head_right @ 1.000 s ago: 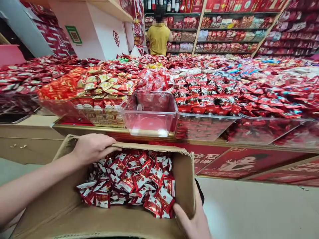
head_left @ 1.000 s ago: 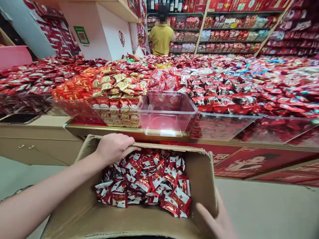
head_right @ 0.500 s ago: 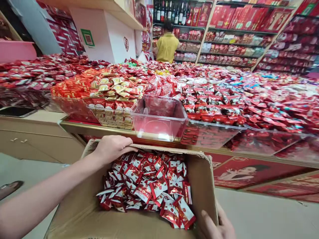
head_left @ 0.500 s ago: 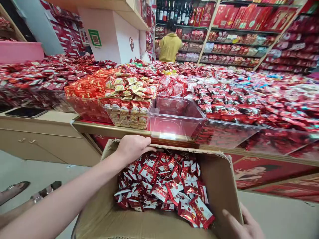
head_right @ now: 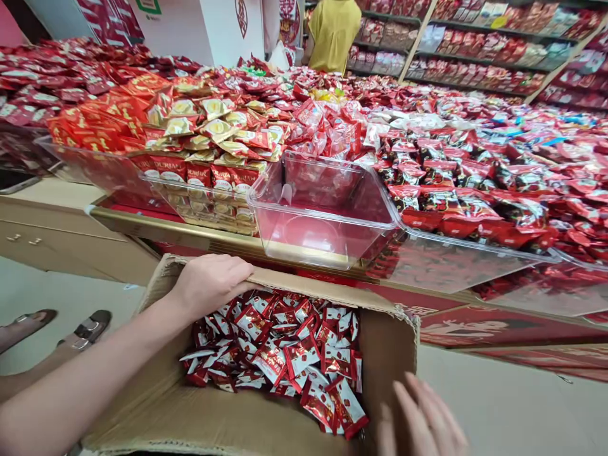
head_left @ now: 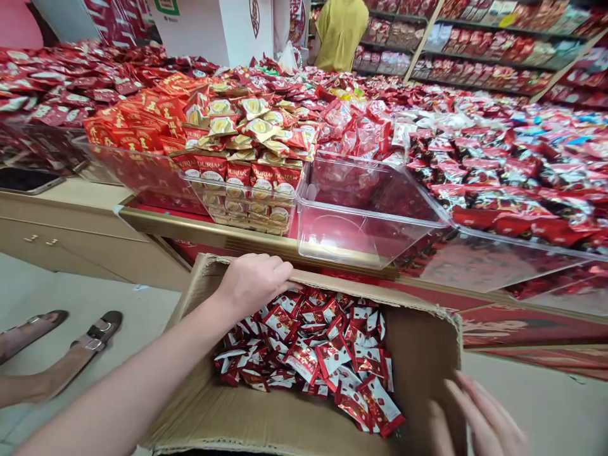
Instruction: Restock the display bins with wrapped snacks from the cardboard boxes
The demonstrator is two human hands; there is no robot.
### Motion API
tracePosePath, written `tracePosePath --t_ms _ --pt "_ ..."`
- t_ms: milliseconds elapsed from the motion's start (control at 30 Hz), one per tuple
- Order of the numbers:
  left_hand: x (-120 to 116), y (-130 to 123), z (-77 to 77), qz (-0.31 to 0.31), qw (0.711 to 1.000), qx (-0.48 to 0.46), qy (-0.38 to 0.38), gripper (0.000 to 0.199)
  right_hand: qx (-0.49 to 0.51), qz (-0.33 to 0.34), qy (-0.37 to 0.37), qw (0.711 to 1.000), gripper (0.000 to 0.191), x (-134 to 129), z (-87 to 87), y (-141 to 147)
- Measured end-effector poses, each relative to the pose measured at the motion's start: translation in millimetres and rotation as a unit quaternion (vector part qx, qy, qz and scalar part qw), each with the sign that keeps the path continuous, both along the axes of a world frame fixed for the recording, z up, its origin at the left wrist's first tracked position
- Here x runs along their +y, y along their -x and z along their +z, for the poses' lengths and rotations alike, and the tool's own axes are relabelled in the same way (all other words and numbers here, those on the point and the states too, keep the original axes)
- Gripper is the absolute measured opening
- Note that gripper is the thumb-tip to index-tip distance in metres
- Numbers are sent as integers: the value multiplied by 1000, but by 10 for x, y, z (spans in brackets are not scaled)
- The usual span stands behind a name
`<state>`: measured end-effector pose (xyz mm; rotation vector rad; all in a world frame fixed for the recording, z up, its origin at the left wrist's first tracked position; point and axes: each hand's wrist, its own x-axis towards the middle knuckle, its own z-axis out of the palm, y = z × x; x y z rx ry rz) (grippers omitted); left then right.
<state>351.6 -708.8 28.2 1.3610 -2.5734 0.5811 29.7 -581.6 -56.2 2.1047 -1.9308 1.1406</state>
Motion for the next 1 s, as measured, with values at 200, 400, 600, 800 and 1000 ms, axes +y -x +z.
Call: tracePosePath --t_ms 200,400,600,800,1000 --pt "71 -9 40 12 999 29 -44 29 94 254 -187 944 32 -855 48 -998" --pt "469 35 -44 -101 955 278 -18 29 -14 246 -258 934 14 -1102 14 -1118" --pt "767 477 -166 40 750 538 -383 59 -386 252 -355 813 26 -786 549 -982" --pt "751 711 101 32 579 637 -508 33 -473 252 -321 781 24 -650 838 -1028" --pt "777 568 475 -45 707 597 -375 38 -360 328 -187 853 8 -638 1435 -868"
